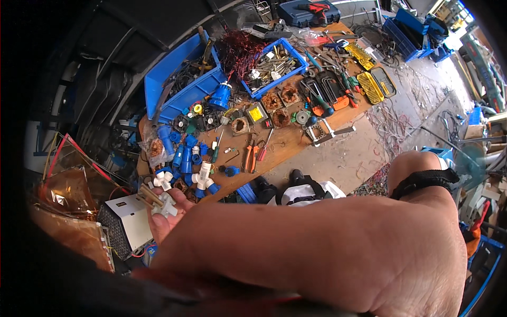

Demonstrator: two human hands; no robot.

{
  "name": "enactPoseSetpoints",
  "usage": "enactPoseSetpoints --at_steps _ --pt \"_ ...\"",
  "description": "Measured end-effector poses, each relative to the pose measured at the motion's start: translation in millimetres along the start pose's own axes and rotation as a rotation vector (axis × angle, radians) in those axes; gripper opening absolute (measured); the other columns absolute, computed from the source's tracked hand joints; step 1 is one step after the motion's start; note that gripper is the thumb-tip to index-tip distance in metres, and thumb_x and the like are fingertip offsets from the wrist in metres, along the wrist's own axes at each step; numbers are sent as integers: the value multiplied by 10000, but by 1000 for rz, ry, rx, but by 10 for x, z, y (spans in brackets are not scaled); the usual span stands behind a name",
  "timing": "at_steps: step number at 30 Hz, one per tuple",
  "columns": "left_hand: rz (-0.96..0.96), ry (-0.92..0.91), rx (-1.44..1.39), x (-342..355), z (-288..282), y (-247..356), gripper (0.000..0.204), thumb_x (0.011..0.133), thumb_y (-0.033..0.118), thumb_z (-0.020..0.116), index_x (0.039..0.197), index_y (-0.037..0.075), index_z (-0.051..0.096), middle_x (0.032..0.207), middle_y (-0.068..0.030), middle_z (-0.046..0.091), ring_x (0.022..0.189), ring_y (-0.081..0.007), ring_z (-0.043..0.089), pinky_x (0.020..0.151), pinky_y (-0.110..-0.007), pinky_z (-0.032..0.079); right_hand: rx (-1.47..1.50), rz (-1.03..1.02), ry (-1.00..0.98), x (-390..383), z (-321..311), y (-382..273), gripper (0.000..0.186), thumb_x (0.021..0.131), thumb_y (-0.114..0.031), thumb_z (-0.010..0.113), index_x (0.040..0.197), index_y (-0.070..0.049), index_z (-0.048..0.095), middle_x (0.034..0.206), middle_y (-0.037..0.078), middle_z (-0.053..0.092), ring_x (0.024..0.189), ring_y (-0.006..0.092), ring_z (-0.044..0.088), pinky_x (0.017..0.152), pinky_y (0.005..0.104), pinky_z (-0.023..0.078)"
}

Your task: The person uses a screwdriver and pliers to manipulate a small white electrical component with internal metal contacts. They repeatedly tighten and loosen screws, probe the interior, and adjust the component's orientation while holding it in their left hand.

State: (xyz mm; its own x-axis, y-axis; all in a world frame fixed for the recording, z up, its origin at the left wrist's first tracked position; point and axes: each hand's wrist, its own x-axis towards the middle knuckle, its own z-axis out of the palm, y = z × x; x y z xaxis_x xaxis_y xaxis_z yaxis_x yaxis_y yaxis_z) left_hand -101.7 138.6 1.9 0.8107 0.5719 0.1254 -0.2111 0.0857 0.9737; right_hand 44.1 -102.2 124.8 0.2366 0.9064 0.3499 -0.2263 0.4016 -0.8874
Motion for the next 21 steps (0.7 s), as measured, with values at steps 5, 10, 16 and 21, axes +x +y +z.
enactPoseSetpoints --at_steps 5,10,16,21 --pt "6 -47 -114 158 193 -4 405 971 229 519 1246 -68 513 1303 -167 525 1103 -254 559 949 -373 457 -36 9 39 -75 25 25 543 746 -106 817 1148 -21 462 865 -9 498 754 53 468 653 204 386" --pt "-16 50 -10 -134 -84 7 409 980 219 504 1270 -69 487 1286 -178 537 1116 -258 553 981 -354 445 3 29 -31 -29 57 1 540 750 -105 814 1153 -23 464 870 -8 500 760 54 470 657 203 387" --pt "41 24 2 -115 -77 3 391 984 219 487 1266 -52 491 1261 -167 543 1067 -251 552 919 -354 454 -24 15 -25 -48 144 -29 535 756 -103 811 1158 -25 467 875 -6 502 768 55 474 662 203 389" --pt "50 25 -97 -12 -14 -8 377 987 219 474 1262 -37 494 1240 -158 548 1026 -246 551 867 -355 461 -12 50 -37 -12 110 37 532 760 -102 808 1163 -27 469 880 -5 504 774 56 477 666 203 391"
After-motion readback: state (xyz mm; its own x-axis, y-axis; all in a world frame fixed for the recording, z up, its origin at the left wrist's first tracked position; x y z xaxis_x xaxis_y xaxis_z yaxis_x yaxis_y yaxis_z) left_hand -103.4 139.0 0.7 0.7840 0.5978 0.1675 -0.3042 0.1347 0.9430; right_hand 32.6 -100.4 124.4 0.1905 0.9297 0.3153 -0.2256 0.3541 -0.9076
